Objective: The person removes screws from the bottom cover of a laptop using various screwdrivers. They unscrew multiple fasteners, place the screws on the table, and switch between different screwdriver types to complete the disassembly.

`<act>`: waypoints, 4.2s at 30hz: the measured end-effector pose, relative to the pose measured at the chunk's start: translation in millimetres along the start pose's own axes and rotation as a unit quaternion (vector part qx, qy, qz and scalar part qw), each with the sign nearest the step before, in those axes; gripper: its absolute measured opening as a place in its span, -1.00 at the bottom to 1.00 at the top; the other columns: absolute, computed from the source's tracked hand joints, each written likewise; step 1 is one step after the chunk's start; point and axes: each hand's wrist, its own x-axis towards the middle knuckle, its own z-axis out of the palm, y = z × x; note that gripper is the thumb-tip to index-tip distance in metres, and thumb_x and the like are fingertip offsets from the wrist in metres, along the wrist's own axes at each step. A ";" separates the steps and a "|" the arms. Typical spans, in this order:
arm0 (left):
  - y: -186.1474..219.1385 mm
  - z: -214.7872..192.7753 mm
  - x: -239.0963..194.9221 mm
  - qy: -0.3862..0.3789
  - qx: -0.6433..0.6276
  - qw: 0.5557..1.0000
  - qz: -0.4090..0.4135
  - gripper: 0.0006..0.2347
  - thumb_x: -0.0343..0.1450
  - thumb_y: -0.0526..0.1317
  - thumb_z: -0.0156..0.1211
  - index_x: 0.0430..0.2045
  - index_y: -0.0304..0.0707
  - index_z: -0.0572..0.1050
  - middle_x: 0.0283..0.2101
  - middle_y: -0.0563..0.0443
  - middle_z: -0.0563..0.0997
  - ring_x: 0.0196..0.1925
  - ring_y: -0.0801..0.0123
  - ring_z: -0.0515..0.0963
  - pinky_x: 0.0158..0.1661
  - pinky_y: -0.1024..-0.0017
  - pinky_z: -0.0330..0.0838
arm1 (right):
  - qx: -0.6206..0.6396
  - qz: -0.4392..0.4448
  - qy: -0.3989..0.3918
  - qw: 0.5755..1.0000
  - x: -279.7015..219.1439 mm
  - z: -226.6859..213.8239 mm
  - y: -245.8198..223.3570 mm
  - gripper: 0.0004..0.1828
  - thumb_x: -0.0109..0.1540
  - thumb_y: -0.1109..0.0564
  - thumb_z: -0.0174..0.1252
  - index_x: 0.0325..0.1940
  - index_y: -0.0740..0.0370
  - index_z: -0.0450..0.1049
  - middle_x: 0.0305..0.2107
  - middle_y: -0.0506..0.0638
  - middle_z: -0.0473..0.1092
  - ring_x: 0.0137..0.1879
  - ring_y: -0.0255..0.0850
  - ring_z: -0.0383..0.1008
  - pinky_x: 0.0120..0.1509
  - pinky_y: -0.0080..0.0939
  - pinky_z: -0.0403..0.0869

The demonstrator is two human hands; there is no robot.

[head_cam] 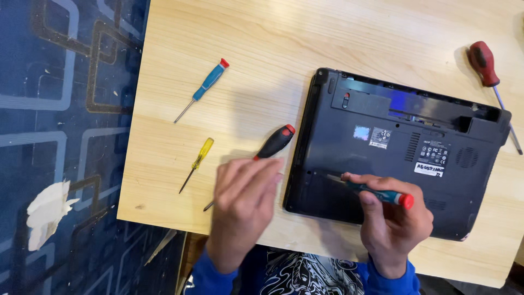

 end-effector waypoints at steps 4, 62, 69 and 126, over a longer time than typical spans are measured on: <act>9.3 14.2 0.5 -0.089 -0.008 0.996 0.029 -0.71 0.37 -0.27 0.37 -0.07 -0.38 0.55 0.00 -0.05 0.64 -0.11 0.19 0.52 -0.06 0.23 0.35 | 0.009 -0.015 0.001 1.000 -4.6 7.7 -1.2 -0.85 0.28 0.34 0.06 -0.19 0.55 0.25 -0.33 0.30 0.35 -0.18 0.21 0.62 0.02 0.11 0.73; -48.4 -28.1 -8.0 0.038 0.141 0.981 -0.131 -0.87 0.44 -0.49 0.19 -0.17 -0.44 0.54 -0.13 -0.20 0.41 -0.12 0.07 0.48 -0.20 0.22 0.49 | -0.091 0.184 -0.011 0.979 -33.6 -50.9 -0.6 -0.76 0.26 0.44 0.22 0.02 0.48 0.50 -0.30 0.14 0.45 -0.42 -0.29 0.38 -0.25 -0.41 0.37; -41.5 -45.2 4.4 0.047 0.071 0.990 -0.115 -0.87 0.42 -0.53 0.25 -0.22 -0.42 0.57 -0.23 -0.17 0.60 -0.28 0.16 0.55 -0.17 0.26 0.43 | -0.147 0.269 0.220 0.926 -22.1 -144.4 61.2 -0.57 0.50 0.19 0.14 0.48 0.21 0.40 -0.28 -0.16 0.23 -0.25 -0.41 0.31 -0.27 -0.49 0.40; 31.0 51.8 -32.1 -0.023 -0.307 0.930 -0.199 -0.60 0.43 -0.40 0.15 0.17 -0.40 0.24 0.27 -0.29 0.42 0.33 0.06 0.47 0.33 0.36 0.35 | 0.046 0.077 0.007 0.996 -1.4 23.5 -9.5 -0.79 0.23 0.47 0.22 -0.18 0.44 0.31 -0.35 0.25 0.37 -0.17 0.06 0.63 0.04 -0.12 0.70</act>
